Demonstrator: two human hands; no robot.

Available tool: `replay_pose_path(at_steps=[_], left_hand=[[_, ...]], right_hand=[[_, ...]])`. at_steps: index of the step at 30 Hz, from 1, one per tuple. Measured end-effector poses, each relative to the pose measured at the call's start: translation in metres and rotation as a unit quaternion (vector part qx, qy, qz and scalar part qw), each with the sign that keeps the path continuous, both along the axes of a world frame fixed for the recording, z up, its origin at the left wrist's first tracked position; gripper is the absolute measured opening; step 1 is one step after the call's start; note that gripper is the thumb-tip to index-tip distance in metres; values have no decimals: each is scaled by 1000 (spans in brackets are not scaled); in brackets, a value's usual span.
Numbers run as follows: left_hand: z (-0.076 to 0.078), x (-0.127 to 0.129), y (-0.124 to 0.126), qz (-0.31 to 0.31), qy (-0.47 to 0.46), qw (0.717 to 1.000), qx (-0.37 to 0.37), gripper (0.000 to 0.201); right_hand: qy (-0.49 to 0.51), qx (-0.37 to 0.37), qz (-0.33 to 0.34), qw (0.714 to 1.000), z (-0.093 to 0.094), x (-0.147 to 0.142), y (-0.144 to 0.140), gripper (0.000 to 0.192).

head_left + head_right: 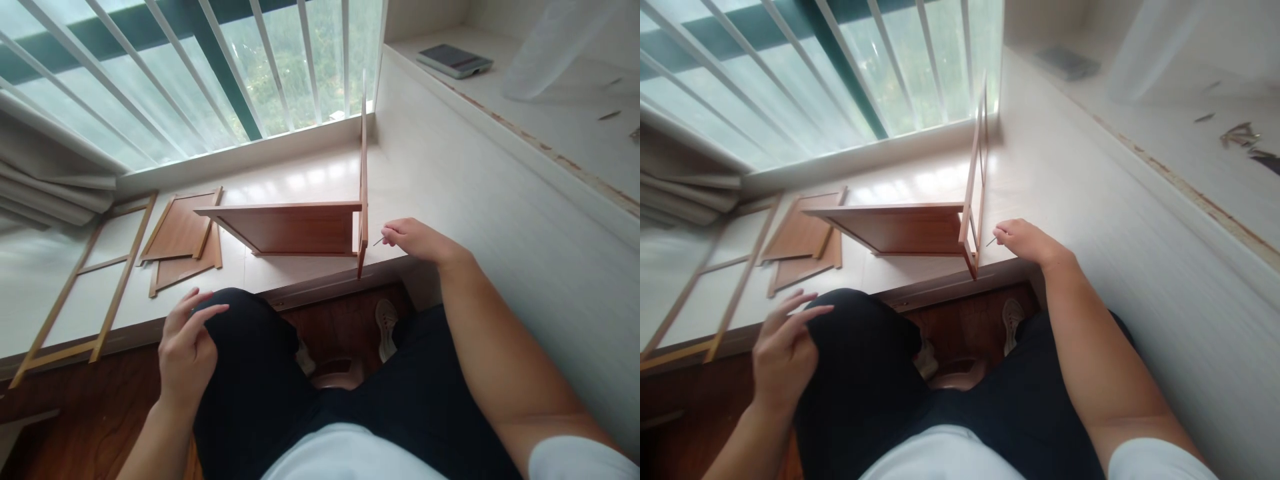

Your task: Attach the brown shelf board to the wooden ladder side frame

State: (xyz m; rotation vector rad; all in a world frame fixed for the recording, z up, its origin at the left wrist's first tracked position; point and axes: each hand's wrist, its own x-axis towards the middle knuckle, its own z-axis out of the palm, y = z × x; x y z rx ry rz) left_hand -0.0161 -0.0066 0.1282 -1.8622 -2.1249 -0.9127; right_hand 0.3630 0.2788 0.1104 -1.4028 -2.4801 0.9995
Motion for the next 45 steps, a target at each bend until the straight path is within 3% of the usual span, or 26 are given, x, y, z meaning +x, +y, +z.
replay_pose_path(at_steps=[3,7,19,27,32,39,45], left_hand=[[-21,-10,-35,78,-29,991,-107,39],[-34,-4,-66,117,-46,979,-160,54],[-48,58,-147,145,63,974,-160,71],[-69,31,-141,187,55,958,-210,51],[-89,11,-134,208,31,935,-285,52],[-109,-7,-113,230,5,922,-312,49],[-118,-21,-97,177,17,932,-315,42]], right_hand=[[-4,-3,-5,1000,-3,1,0,37],[-3,-15,-7,1000,-7,1,0,37],[-30,-93,18,995,-21,1,1,31],[-18,-82,2,996,-42,7,4,31],[67,-32,-84,994,-63,6,-13,35],[168,6,-234,958,-98,18,-60,51],[261,34,-296,918,-98,43,-93,55]])
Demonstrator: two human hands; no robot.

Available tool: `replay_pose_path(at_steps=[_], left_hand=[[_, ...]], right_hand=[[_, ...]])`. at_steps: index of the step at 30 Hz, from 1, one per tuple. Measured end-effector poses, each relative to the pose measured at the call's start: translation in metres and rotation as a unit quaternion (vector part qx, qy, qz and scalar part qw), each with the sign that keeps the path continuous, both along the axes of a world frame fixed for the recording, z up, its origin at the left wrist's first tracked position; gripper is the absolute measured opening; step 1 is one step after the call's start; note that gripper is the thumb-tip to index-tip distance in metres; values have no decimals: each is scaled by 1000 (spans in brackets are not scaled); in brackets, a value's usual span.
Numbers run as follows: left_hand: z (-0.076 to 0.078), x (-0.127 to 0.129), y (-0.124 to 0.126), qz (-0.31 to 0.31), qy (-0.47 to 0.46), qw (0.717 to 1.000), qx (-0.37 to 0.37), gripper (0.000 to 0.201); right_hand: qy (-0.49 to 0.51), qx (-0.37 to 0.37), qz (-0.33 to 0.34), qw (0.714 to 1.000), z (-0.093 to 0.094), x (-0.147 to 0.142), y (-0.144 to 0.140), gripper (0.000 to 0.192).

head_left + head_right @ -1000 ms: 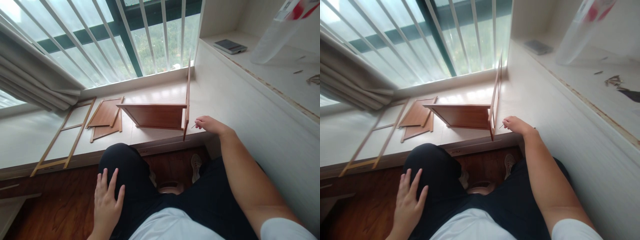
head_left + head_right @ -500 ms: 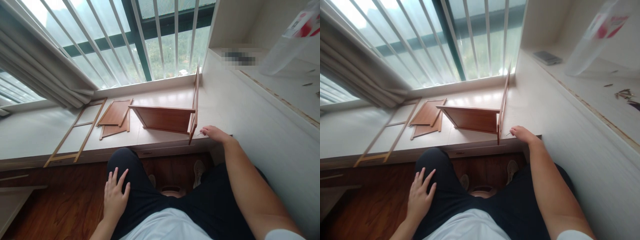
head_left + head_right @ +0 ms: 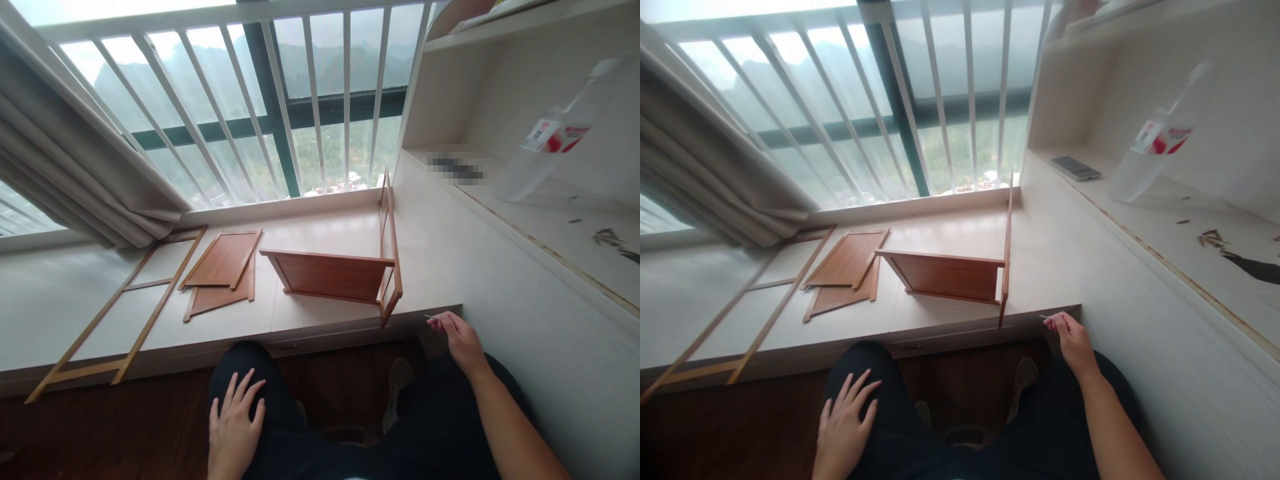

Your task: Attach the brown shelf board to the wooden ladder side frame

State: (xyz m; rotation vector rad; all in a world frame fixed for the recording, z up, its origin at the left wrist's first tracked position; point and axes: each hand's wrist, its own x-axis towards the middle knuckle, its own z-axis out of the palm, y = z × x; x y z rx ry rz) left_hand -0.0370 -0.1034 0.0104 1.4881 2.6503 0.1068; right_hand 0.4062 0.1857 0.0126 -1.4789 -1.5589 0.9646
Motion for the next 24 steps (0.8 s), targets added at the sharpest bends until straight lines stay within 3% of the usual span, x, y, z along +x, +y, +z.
replay_pose_path(at_steps=[7,12,20,22,24], left_hand=[[-6,-34,23,-28,-5,999,19,40],[-9,-46,50,-82,-26,996,4,37],[-2,-25,94,-156,-45,983,-83,42],[-7,-14,106,-178,-98,971,-123,44],[-21,-4,118,-183,-162,957,-158,44]], right_hand=[[-74,-21,-22,997,2,47,-40,51],[-51,9,-77,996,0,58,-53,52],[2,51,-120,991,1,40,-46,55],[5,57,-124,991,2,36,-44,55],[13,63,-129,989,5,33,-43,53]])
